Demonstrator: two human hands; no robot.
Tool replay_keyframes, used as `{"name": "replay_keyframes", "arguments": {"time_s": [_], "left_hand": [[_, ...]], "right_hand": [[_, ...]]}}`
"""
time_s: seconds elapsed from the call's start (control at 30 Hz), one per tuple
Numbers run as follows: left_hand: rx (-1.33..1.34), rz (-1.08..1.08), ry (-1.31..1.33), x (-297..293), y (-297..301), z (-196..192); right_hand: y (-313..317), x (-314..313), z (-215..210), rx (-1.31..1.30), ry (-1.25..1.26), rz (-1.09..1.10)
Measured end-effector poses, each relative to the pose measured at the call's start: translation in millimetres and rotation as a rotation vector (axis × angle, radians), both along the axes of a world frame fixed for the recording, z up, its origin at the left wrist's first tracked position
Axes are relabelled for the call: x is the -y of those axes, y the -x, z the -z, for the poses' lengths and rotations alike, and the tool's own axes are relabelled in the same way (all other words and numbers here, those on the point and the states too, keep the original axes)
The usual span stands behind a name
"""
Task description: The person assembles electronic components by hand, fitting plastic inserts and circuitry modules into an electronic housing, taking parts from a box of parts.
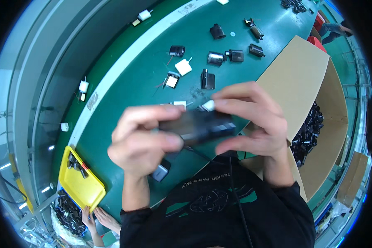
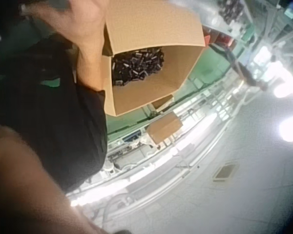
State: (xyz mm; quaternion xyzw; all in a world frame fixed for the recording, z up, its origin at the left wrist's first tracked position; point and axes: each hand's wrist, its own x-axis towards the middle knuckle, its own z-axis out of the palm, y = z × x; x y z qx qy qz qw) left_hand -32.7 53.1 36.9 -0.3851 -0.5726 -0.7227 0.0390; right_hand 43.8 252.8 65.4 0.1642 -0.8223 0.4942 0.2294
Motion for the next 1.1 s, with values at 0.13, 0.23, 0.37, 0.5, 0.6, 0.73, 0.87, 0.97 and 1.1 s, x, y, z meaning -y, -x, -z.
{"name": "replay_keyframes", "arguments": {"time_s": [0.13, 0.23, 0.37, 0.5, 0.6, 0.73, 0.87, 0.97, 1.1], "left_hand": [[0.247, -0.384, 0.326, 16, 82, 26], [0.544, -0.442, 0.488, 29, 173, 56], [0.557, -0.457, 0.913, 46, 266, 90], [0.436, -0.410, 1.210, 33, 316, 105], [0.006, -0.614, 1.309, -15, 332, 101], [-0.213, -0.449, 1.246, -82, 353, 116], [-0.206, -0.175, 1.383, -122, 348, 113], [-0.101, -0.136, 1.326, -139, 329, 88], [-0.104, -0.188, 0.983, -112, 294, 72]], "right_hand": [[-67, -67, 2, 0.107, -0.246, 0.555], [-129, -146, 24, 0.248, 0.089, 1.233], [-238, -258, 79, 0.912, -0.059, 1.212], [-321, -270, 178, 1.327, -0.711, 1.053], [-311, -246, 197, 1.422, -0.572, 0.987], [-310, -250, 215, 1.281, -0.559, 1.041], [-305, -260, 217, 1.373, -0.581, 1.118], [-359, -279, 245, 1.338, -0.455, 1.180], [-324, -268, 190, 1.201, -0.172, 1.085]]}}
